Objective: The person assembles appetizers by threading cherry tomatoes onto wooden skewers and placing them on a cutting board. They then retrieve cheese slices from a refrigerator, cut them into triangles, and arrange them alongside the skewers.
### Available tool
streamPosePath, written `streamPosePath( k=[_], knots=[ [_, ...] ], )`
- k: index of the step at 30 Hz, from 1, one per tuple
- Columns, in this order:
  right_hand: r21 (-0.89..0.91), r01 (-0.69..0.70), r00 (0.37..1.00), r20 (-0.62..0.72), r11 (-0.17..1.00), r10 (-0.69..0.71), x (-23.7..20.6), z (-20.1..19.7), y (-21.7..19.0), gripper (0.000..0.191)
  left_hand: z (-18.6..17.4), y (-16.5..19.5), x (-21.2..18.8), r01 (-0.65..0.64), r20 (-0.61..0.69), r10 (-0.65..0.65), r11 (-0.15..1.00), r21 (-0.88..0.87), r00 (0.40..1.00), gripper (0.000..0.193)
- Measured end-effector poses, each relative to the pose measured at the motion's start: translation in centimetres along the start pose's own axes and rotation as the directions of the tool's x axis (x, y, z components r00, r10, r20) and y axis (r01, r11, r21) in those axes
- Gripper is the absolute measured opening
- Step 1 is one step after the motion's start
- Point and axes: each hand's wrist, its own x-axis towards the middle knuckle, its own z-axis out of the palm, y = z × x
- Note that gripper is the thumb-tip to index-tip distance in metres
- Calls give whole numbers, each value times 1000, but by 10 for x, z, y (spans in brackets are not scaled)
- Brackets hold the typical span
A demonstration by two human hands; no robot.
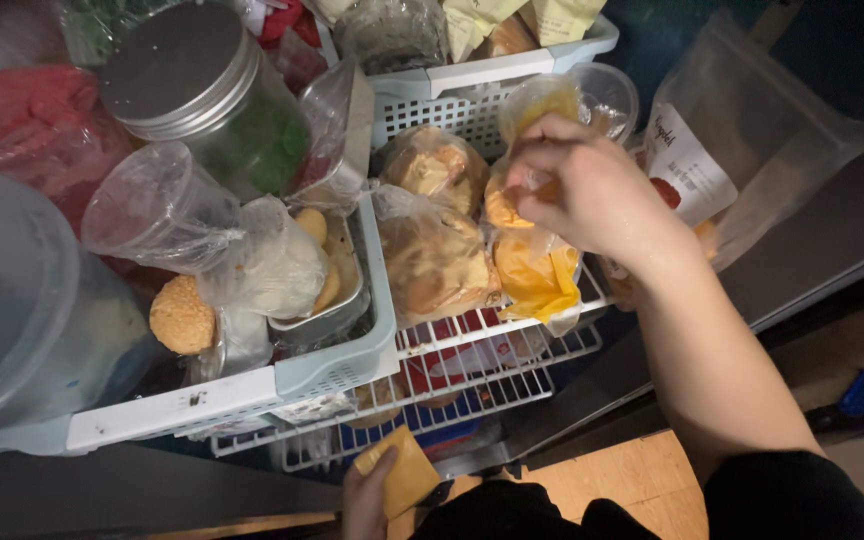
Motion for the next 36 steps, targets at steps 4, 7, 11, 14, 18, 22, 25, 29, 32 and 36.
streamPosePath(
  k=[4,7,11,14,18,22,25,29,32,36],
  knots=[
    [-78,122,992,-5,989,-123,4,1,-2,17,-14,-22,21,-43,42,46,997,-72,998,37],
    [-179,179,984,22,967,-178,3,0,-6,14,-21,-30,31,-56,56,60,996,-75,997,37],
    [-155,123,992,18,980,-122,5,1,-8,12,-21,-32,33,-49,59,53,996,-74,997,35],
    [-36,218,965,-138,975,-221,10,5,-7,7,-17,-25,27,-36,29,38,997,-67,999,34],
    [155,211,972,-138,965,-190,25,32,-17,8,-4,-10,12,-11,17,11,999,-49,1000,35],
    [195,-55,987,162,979,23,26,46,-25,19,5,5,-6,13,-16,-13,1000,-17,1000,37],
    [185,54,993,96,981,-73,22,39,-23,22,11,14,-15,10,-15,-10,1000,-3,1000,38],
    [351,-86,996,30,932,81,8,22,-16,23,12,21,-22,25,-17,-25,999,21,1000,38],
    [511,-99,969,-145,854,199,-27,13,-16,21,11,23,-24,43,-25,-42,999,28,999,37],
    [602,86,915,-363,794,176,-105,35,-32,6,8,23,-24,-23,-17,23,1000,4,1000,37]
  ],
)
